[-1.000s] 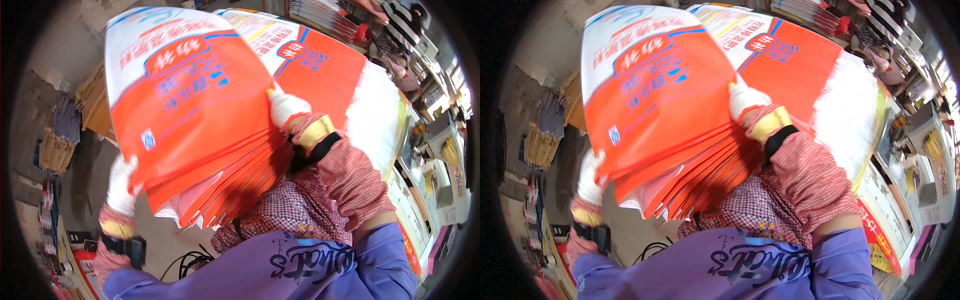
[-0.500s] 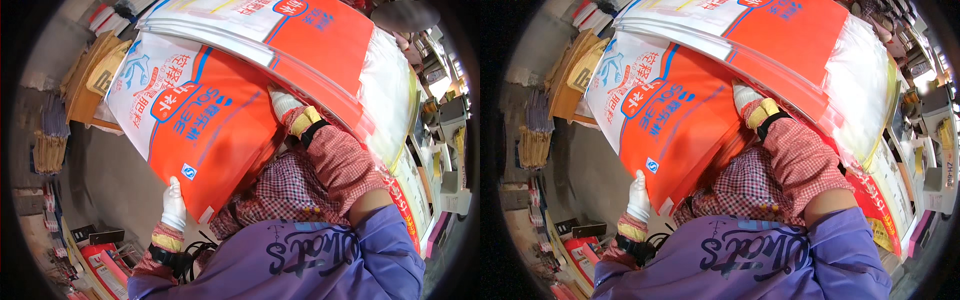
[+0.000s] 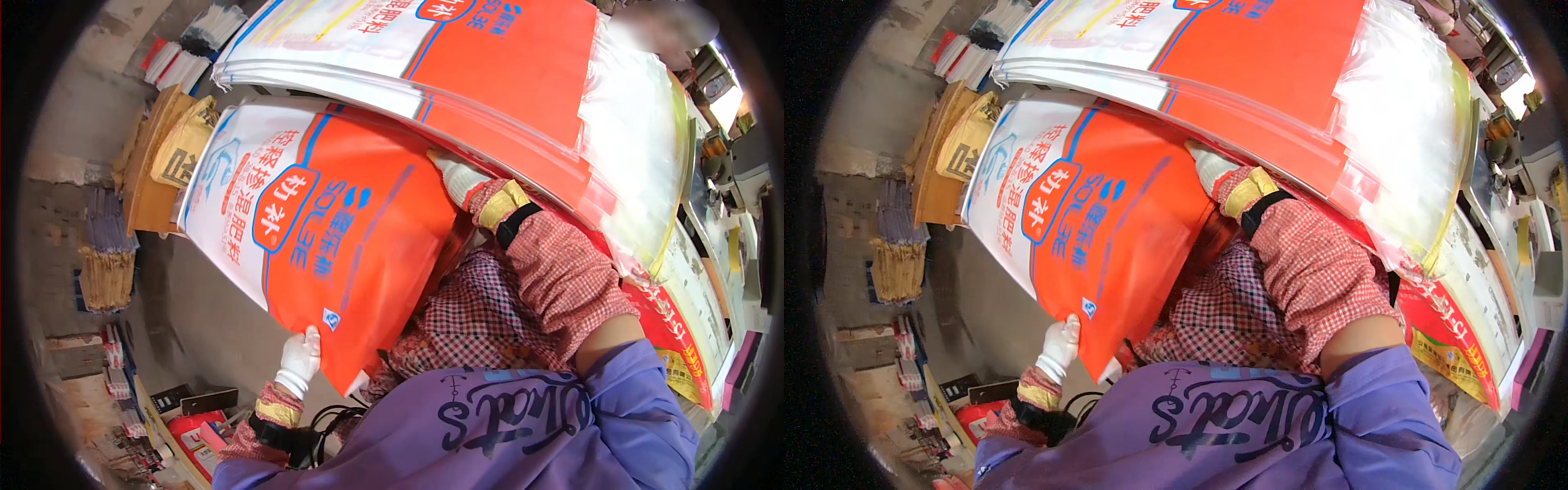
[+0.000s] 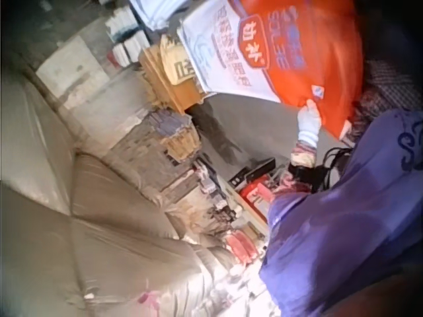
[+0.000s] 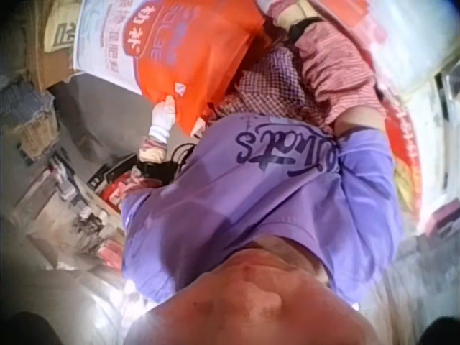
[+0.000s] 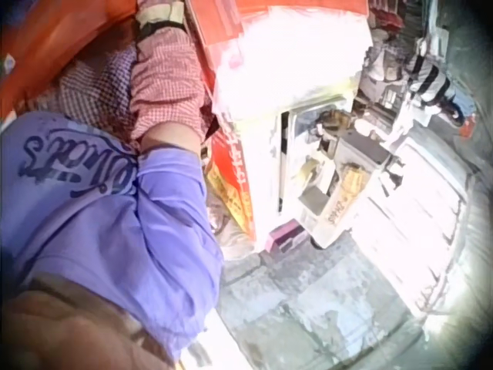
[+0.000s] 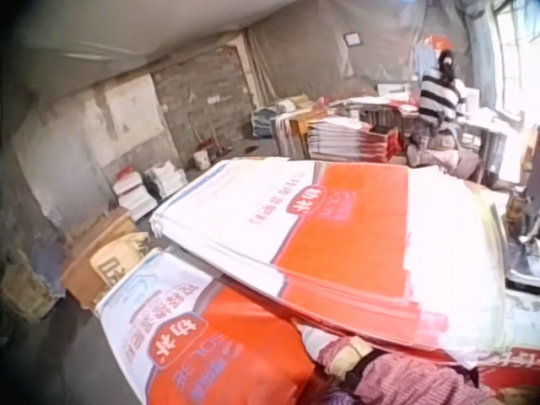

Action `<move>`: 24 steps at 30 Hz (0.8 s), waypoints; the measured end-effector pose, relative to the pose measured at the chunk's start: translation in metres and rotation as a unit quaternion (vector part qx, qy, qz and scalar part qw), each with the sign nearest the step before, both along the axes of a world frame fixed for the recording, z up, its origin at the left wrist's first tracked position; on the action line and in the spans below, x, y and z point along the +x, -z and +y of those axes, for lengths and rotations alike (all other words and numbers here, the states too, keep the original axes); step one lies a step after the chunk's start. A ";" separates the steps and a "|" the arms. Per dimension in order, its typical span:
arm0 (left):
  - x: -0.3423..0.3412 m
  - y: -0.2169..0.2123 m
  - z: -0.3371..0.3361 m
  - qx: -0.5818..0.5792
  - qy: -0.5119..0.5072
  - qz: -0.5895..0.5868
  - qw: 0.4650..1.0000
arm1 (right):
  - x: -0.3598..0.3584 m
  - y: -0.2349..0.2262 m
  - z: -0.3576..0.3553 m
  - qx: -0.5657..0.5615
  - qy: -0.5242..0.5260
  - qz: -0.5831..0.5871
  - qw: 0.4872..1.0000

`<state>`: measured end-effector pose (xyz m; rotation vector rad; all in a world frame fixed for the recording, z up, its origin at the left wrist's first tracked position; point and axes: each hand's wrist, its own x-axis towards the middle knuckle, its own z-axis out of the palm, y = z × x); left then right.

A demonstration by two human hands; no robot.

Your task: Inserting inner plastic liners into industrial woven bags and stacking them.

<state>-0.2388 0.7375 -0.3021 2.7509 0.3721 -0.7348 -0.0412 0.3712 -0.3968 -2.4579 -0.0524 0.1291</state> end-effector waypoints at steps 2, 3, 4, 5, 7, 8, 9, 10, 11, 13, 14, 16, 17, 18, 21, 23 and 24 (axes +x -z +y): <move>0.025 0.002 0.000 -0.055 -0.029 -0.047 0.997 | 0.018 0.071 -0.017 0.231 0.115 -0.051 0.965; 0.034 0.001 -0.001 -0.110 -0.072 -0.091 0.987 | 0.018 0.073 -0.013 0.236 0.113 -0.049 0.964; 0.042 -0.005 -0.009 0.064 0.045 -0.087 0.993 | 0.016 0.070 -0.009 0.088 0.096 -0.056 0.990; 0.040 -0.001 -0.010 0.069 0.044 -0.087 0.993 | 0.012 0.064 -0.006 -0.062 0.077 -0.064 0.993; 0.047 0.012 -0.019 0.184 0.159 0.014 0.970 | 0.002 0.055 -0.009 -0.358 0.045 -0.071 0.930; 0.052 0.012 -0.029 0.230 0.179 0.068 0.954 | -0.005 0.052 -0.014 -0.497 0.032 -0.065 0.864; 0.057 0.006 -0.035 0.231 0.193 0.066 0.951 | -0.010 0.053 -0.013 -0.498 0.044 -0.057 0.864; 0.067 0.000 -0.050 0.269 0.220 0.113 0.931 | -0.015 0.055 -0.018 -0.076 0.138 -0.037 0.987; 0.072 -0.004 -0.060 0.312 0.238 0.159 0.906 | -0.018 0.053 -0.018 0.368 0.197 -0.034 0.908; 0.092 -0.012 -0.078 0.376 0.288 0.154 0.867 | -0.039 0.027 -0.016 0.070 0.195 -0.121 0.971; 0.101 -0.019 -0.070 0.426 0.303 0.146 0.840 | -0.050 0.001 -0.003 -0.217 0.144 -0.180 0.948; 0.137 -0.030 -0.075 0.436 0.391 0.105 0.804 | -0.079 -0.029 -0.004 -0.494 0.112 -0.227 0.832; 0.160 -0.038 -0.077 0.360 0.438 0.077 0.820 | -0.089 -0.041 -0.006 -0.490 0.134 -0.251 0.824; 0.176 -0.071 -0.127 0.329 0.464 0.084 0.818 | -0.092 -0.055 -0.016 -0.376 0.135 -0.197 0.895; 0.202 -0.134 -0.229 0.245 0.557 0.014 0.793 | -0.109 -0.127 -0.036 -0.103 -0.009 0.129 0.986; 0.210 -0.156 -0.299 0.140 0.651 -0.064 0.744 | -0.124 -0.129 -0.040 -0.062 -0.011 0.189 0.980; 0.214 -0.159 -0.329 0.044 0.659 -0.086 0.746 | -0.131 -0.134 -0.045 -0.062 -0.046 0.177 0.981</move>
